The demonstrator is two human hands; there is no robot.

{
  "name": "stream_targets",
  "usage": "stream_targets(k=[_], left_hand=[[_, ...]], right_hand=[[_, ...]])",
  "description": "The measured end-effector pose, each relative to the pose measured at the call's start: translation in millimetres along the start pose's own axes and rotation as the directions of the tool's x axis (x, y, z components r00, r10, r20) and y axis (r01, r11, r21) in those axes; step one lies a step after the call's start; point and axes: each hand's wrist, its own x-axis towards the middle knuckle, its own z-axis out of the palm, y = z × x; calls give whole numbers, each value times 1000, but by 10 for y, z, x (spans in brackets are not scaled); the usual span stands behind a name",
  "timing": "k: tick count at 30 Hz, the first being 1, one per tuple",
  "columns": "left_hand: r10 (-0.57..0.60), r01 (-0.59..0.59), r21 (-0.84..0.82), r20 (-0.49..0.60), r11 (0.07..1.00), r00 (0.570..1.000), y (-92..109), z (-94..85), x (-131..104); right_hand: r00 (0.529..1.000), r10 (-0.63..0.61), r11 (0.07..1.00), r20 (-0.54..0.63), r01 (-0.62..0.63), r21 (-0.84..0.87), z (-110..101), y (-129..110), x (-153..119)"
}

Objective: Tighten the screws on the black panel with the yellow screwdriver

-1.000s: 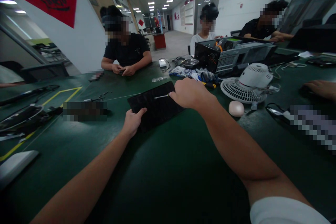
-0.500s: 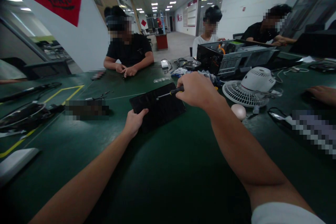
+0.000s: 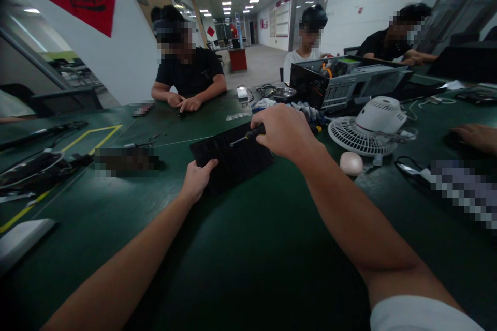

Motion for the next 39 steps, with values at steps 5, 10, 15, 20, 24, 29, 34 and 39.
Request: stream_targets(k=[5,10,15,20,24,29,34,39], left_hand=[[-5,5,5,-15,1000,1000,-4,13,7],[1,-1,-4,-10,1000,1000,-6,8,10],[4,-3,21,-14,1000,1000,-44,-6,45],[17,-17,-1,-2,1000,1000,-71,-18,58],[17,-17,3,-5,1000,1000,-39,-12,32],[20,-20,-7,0,1000,1000,2,6,10],[5,-5,9,-30,1000,1000,-23,5,30],[15,-15,-14,-5,1000,1000,-44,-2,39]], right_hand=[[1000,6,1000,-6,-6,-7,15,6,16],[1000,-6,1000,4,6,-19,19,6,24],[1000,15,1000,28,-15,-23,-10,-31,19],[997,60,997,49,-57,-47,-14,-63,-2],[995,73,996,74,-69,-58,-4,-59,-14],[981,134,985,141,-117,-124,0,-65,-8],[973,120,989,198,-99,-113,-30,-60,-4],[983,116,992,144,-109,-59,-35,34,4]])
